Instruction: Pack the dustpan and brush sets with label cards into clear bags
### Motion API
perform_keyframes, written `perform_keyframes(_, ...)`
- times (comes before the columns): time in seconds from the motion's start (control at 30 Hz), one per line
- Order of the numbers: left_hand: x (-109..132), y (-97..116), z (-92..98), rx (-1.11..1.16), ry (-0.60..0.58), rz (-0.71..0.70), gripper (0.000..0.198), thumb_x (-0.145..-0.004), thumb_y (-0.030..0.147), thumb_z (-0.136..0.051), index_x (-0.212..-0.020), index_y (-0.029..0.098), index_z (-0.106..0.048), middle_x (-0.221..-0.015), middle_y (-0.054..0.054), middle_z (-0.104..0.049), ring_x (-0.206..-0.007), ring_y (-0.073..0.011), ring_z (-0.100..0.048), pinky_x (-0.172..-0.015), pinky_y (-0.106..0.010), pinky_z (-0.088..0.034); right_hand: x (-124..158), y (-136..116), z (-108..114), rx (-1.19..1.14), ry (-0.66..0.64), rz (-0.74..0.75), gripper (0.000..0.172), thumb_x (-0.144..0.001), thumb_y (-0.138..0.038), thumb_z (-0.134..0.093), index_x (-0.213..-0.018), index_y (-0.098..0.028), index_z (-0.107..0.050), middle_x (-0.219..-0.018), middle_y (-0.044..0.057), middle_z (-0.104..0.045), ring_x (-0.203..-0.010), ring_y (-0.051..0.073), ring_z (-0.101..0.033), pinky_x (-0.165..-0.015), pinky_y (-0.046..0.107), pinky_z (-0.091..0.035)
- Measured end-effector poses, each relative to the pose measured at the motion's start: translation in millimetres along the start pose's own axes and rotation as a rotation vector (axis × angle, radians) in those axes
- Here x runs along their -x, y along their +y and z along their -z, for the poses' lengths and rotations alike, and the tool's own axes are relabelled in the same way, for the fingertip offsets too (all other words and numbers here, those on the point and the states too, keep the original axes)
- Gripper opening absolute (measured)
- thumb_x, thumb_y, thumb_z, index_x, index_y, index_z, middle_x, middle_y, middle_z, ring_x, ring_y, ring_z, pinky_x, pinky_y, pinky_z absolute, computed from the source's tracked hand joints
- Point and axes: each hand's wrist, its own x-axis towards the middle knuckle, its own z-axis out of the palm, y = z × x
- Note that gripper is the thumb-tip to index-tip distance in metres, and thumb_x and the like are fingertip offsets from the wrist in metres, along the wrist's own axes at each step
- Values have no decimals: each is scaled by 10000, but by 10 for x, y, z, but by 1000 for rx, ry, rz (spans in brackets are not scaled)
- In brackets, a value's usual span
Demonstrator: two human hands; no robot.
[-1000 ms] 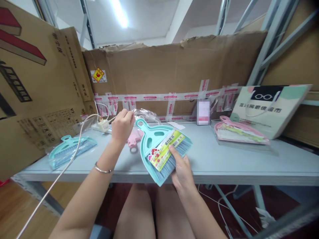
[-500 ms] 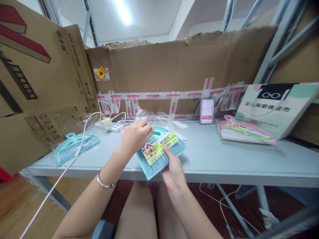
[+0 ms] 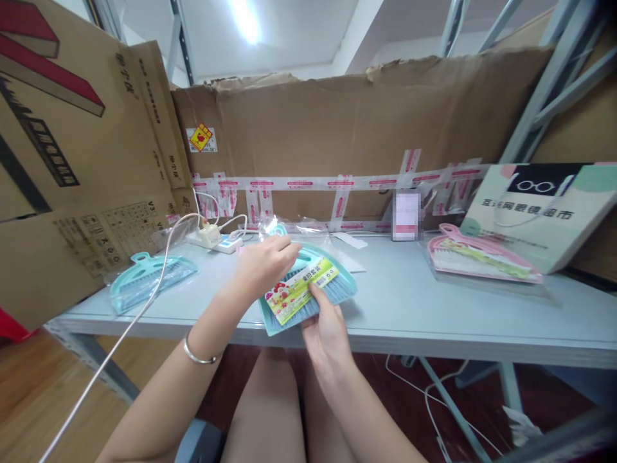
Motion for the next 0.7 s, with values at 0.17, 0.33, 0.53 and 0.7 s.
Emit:
perform_keyframes(0.17,-89,97,31,16,-11,-55,285,-886,211,-433,-653,160,-588,-614,-26,-548,-559,-131,-473,-436,-251,-237,43,54,-32,36,-42,-35,399,-639,-147,-666,-1035,-168,-622,-860,12,-713,-806,181,-663,-718,296,-541)
perform_keyframes(0.33,-46,133,142,22,14,-122,285,-884,203,-431,-644,150,-576,-626,-24,-556,-560,-128,-474,-445,-253,-243,37,34,-55,-5,10,-36,362,-682,-138,-625,-1042,-174,-614,-851,1,-710,-732,134,-655,-640,231,-531)
perform_keyframes(0.53,217,54,222,332,-6,-17,204,-874,286,-503,-796,168,-651,-805,-52,-614,-721,-149,-552,-618,-262,-427,44,-15,-62,-29,68,28,391,-724,-235,-642,-1106,-188,-573,-976,25,-699,-843,159,-663,-694,259,-545)
perform_keyframes(0.7,367,48,18,941,356,836,355,-849,445,-506,-1117,223,-577,-1081,-78,-621,-1079,-207,-538,-894,-350,-439,62,5,-78,-39,70,78,436,-718,-253,-662,-1137,-217,-543,-1053,29,-680,-953,177,-645,-767,308,-551)
